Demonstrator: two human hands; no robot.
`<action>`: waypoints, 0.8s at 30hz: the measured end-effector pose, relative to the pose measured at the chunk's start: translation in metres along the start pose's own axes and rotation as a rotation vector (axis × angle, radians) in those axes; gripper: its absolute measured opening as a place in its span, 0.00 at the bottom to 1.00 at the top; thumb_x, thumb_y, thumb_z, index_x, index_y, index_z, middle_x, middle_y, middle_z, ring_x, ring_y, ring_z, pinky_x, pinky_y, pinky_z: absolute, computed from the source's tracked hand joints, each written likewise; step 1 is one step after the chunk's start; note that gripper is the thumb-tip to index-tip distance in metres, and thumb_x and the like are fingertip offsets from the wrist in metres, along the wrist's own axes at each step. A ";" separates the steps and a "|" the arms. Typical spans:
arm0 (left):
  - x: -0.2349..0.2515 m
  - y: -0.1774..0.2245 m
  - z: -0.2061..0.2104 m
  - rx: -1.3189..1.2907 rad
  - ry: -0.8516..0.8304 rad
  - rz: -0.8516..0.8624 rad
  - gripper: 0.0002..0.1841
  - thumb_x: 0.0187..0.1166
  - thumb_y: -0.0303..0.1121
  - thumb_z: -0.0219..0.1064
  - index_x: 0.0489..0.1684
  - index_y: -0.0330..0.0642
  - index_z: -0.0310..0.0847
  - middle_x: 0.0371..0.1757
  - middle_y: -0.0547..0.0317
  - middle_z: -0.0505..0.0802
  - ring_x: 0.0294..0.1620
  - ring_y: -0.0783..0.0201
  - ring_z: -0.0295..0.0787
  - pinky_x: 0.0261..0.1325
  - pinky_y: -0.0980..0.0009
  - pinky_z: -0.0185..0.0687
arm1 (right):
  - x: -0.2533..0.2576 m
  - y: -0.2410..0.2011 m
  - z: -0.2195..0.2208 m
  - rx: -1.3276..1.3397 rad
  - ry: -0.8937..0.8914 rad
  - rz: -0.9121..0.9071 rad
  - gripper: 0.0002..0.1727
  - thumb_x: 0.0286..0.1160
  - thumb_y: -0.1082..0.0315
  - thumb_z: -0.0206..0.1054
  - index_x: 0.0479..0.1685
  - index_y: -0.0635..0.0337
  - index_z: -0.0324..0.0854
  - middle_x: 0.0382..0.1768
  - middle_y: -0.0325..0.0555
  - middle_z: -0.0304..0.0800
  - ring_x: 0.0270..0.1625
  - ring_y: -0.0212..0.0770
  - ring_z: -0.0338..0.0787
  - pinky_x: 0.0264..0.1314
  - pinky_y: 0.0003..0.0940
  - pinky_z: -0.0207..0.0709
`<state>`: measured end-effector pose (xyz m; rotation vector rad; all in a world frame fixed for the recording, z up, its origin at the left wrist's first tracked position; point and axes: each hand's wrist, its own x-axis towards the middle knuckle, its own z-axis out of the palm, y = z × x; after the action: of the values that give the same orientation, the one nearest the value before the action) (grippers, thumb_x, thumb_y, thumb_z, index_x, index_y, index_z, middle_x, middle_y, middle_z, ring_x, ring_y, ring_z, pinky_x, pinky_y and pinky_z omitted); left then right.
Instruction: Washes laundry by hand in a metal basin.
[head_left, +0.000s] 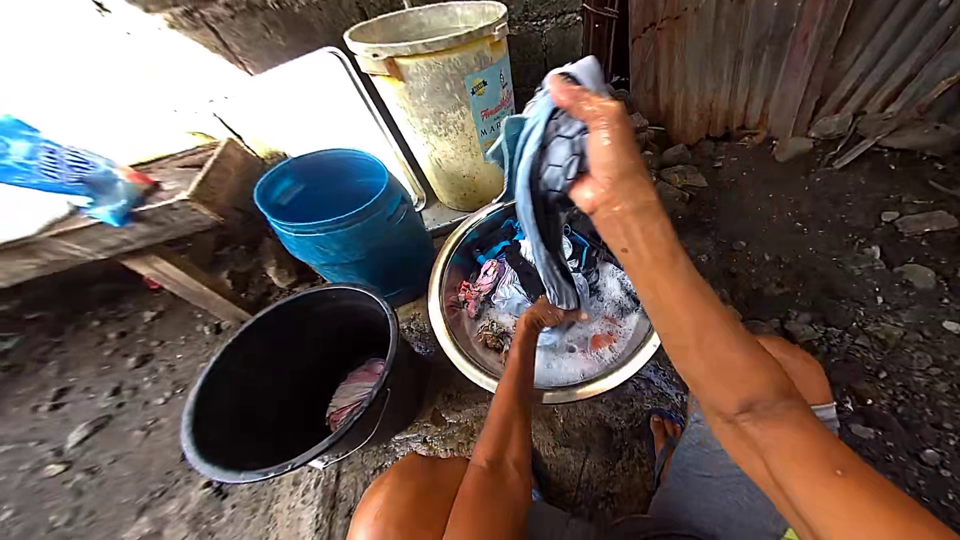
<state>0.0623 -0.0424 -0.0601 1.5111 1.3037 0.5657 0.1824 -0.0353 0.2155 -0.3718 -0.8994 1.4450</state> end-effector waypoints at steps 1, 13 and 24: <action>-0.005 0.001 0.013 -0.045 0.028 -0.009 0.34 0.62 0.30 0.84 0.71 0.28 0.76 0.65 0.46 0.89 0.67 0.67 0.85 0.76 0.67 0.77 | 0.003 0.009 0.006 -0.002 -0.019 0.068 0.08 0.87 0.63 0.58 0.42 0.55 0.77 0.26 0.38 0.82 0.25 0.31 0.83 0.27 0.29 0.81; 0.001 -0.006 -0.059 -0.285 0.575 -0.024 0.28 0.72 0.19 0.73 0.74 0.29 0.72 0.66 0.37 0.86 0.66 0.51 0.84 0.70 0.53 0.81 | 0.024 -0.039 -0.112 -0.589 0.119 -0.100 0.11 0.83 0.62 0.65 0.58 0.52 0.82 0.42 0.34 0.88 0.42 0.28 0.87 0.46 0.29 0.85; -0.024 0.129 -0.147 -0.293 0.766 0.343 0.43 0.69 0.13 0.65 0.89 0.42 0.51 0.65 0.39 0.85 0.57 0.59 0.88 0.60 0.61 0.86 | -0.064 0.198 -0.233 -0.596 0.183 0.874 0.38 0.87 0.40 0.57 0.90 0.52 0.58 0.80 0.65 0.73 0.76 0.70 0.77 0.65 0.75 0.73</action>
<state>-0.0119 0.0052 0.1159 1.3134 1.4264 1.5995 0.2205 -0.0002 -0.0930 -1.4574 -1.0624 1.8443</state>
